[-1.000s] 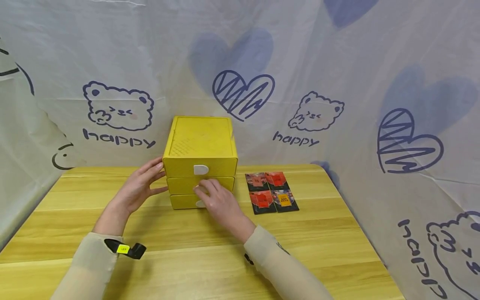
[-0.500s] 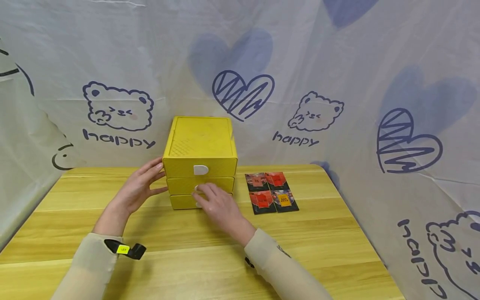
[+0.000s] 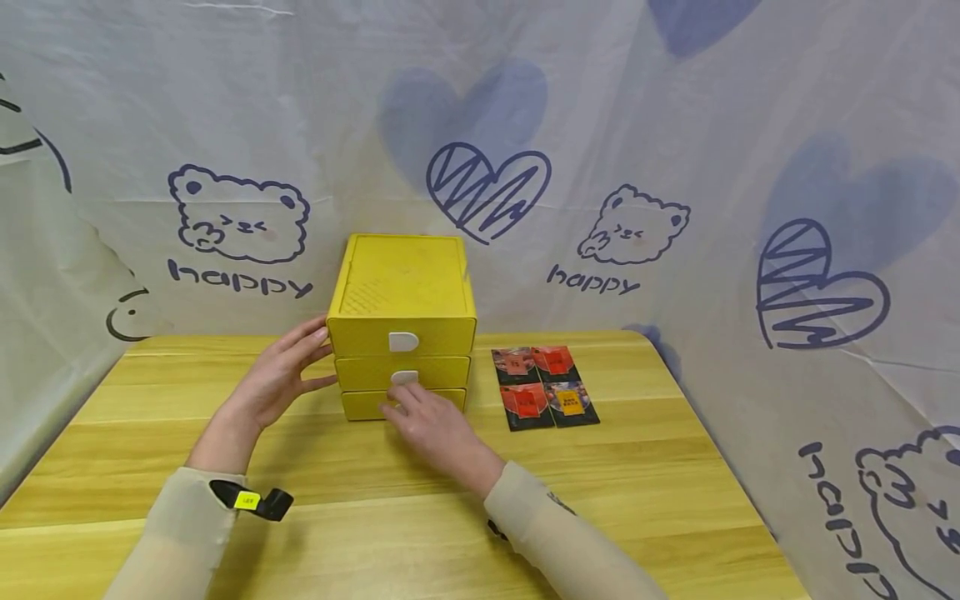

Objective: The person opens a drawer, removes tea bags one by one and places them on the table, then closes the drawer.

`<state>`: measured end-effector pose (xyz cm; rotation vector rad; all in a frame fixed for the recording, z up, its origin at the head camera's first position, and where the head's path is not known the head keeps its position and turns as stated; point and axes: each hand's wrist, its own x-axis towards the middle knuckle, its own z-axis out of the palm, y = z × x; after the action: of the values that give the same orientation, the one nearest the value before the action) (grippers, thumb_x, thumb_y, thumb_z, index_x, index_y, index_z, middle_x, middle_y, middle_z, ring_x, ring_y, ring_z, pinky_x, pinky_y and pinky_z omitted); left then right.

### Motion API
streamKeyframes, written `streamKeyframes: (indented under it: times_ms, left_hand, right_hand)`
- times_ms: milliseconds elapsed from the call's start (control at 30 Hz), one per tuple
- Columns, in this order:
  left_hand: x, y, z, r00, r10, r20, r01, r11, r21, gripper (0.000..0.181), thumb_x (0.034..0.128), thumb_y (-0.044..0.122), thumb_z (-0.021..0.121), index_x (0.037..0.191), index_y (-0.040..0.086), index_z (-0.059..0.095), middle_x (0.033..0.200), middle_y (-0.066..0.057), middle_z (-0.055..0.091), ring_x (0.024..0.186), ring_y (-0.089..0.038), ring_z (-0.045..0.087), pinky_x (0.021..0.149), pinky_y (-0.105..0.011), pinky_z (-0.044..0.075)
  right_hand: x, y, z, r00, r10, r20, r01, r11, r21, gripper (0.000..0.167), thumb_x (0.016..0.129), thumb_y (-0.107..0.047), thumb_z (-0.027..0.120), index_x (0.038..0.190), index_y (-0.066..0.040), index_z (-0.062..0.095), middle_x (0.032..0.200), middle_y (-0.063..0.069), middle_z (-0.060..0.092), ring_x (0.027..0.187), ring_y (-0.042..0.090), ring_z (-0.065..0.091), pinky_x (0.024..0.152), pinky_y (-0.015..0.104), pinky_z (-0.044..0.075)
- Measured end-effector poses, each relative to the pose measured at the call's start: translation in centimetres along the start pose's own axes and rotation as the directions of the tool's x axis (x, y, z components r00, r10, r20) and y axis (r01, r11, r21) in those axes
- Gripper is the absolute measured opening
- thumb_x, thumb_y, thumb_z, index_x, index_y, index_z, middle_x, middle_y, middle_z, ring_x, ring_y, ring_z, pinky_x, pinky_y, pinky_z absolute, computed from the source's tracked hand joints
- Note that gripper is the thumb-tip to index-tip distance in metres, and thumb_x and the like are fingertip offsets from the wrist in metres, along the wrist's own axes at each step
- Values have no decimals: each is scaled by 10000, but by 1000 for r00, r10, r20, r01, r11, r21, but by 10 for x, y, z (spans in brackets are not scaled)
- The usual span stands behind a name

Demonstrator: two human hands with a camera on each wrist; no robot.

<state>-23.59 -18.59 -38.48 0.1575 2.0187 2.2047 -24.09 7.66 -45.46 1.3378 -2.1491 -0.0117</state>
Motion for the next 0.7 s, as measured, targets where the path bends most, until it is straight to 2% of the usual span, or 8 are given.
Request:
streamKeyframes:
  times_ms: [167,367,700]
  left_hand:
    - [0,0,-1,1000,4,0,-4,1000,1,689,1089,420,528,1659,136,264,1707,-105,237,1525,-386,256,1159,-682,334]
    - [1,-2,-1,1000,8,1,-8,1000,0,686,1092,411,527,1658,129,262,1707,-109,238,1527,-385,256,1157,-680,339]
    - [1,-3,-2,1000,7,3,-7,1000,-6,674,1099,388,518,1657,114,259,1706,-115,235,1528,-385,252,1157,-681,337]
  right_hand:
    - [-1,-2,5,998,-1,57,3,1000,-29,295,953,-7,725,1231,-106,738,1240,69,641,1133,200,608,936,240,561]
    - [-2,-3,8,993,18,120,-10,998,-70,267,979,-39,711,1232,-117,744,1250,49,644,1150,192,601,948,231,551]
    - [-2,-3,13,993,43,114,-35,997,-73,260,951,-7,719,1188,-105,759,1223,57,641,1129,194,604,898,227,570]
